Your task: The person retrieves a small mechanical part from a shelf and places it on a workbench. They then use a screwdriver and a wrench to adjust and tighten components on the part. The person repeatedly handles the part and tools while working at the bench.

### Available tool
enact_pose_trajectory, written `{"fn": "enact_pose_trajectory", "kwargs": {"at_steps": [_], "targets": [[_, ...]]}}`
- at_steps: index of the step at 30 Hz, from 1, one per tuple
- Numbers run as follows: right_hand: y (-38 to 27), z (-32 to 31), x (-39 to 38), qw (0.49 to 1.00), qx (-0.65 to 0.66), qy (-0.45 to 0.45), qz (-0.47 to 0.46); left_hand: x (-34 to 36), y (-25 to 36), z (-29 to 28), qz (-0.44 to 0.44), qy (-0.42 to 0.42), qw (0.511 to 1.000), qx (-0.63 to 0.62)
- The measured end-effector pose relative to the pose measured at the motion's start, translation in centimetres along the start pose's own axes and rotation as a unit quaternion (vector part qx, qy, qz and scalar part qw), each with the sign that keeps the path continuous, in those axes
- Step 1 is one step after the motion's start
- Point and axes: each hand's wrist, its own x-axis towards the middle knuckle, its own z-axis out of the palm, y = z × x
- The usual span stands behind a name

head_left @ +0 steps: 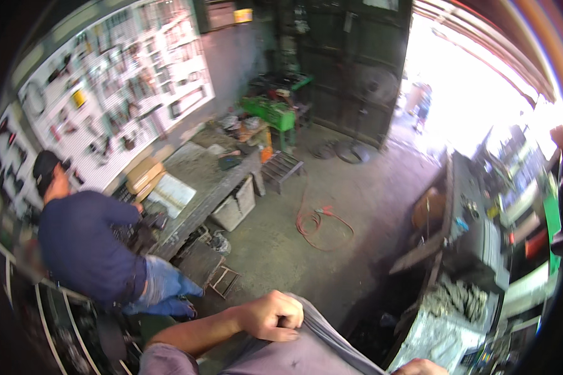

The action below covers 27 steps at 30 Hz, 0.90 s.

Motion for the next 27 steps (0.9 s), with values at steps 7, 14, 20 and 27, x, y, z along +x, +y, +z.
{"fn": "enact_pose_trajectory", "kwargs": {"at_steps": [7,14,20,27], "targets": [[19.1,0.9,10.2,0.935,-0.271,0.165,0.161,-11.9,-12.6,6.7,-0.45,-0.042,0.884,0.123],[23.8,2.7,20.8,0.942,-0.225,0.195,0.157,-25.3,-16.5,8.1,-0.519,0.106,0.825,0.198],[20.9,-4.4,21.7,0.966,-0.141,-0.077,0.202,-36.2,-20.3,3.8,-0.654,-0.032,0.732,0.188],[24.6,-8.1,32.9,0.94,-0.148,0.135,0.275,-31.9,-28.7,-7.7,-0.579,0.078,0.784,0.211]]}}
